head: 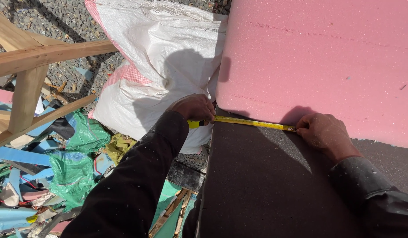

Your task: The person measures and marks a large blue foam block using a tape measure and a pencil. They then move to a black foam block and repeat the measuring and marking process. The task is performed outdoors in a cluttered area with various foam scraps and wooden pallets visible.

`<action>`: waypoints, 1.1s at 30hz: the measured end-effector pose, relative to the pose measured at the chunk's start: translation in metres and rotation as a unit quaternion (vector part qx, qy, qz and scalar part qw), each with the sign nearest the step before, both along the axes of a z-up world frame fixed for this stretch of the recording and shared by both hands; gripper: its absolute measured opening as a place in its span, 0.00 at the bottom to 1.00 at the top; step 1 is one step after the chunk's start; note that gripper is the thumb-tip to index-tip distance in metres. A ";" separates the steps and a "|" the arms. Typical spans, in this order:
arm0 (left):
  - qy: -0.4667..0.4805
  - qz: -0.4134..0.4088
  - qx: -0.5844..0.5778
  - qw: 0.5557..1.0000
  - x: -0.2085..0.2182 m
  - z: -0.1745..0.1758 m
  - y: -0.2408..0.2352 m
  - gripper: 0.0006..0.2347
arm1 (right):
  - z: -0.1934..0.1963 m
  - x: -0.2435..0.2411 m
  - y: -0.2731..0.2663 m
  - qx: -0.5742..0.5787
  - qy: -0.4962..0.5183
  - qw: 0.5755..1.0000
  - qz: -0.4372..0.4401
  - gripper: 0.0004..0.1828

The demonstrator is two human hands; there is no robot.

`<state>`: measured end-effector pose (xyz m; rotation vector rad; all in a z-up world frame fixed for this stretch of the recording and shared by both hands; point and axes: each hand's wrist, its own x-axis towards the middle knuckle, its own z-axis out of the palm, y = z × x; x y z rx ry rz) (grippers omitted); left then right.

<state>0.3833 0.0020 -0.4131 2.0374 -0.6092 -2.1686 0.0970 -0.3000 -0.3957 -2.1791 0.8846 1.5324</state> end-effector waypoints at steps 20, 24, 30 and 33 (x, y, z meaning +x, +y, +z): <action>0.025 -0.142 -0.095 0.985 -0.005 -0.043 0.004 0.08 | -0.012 0.007 0.017 -0.016 0.063 0.996 0.064 0.24; 0.038 -0.082 -0.014 0.996 0.005 -0.014 -0.007 0.07 | -0.001 0.013 0.023 -0.017 0.039 0.999 0.028 0.24; 0.081 -0.031 0.047 0.995 0.011 -0.004 -0.012 0.06 | 0.021 0.037 0.031 -0.013 0.053 0.998 0.024 0.22; 0.096 -0.009 0.058 0.994 0.011 -0.008 -0.010 0.06 | 0.034 0.048 0.035 -0.012 0.049 0.999 0.000 0.25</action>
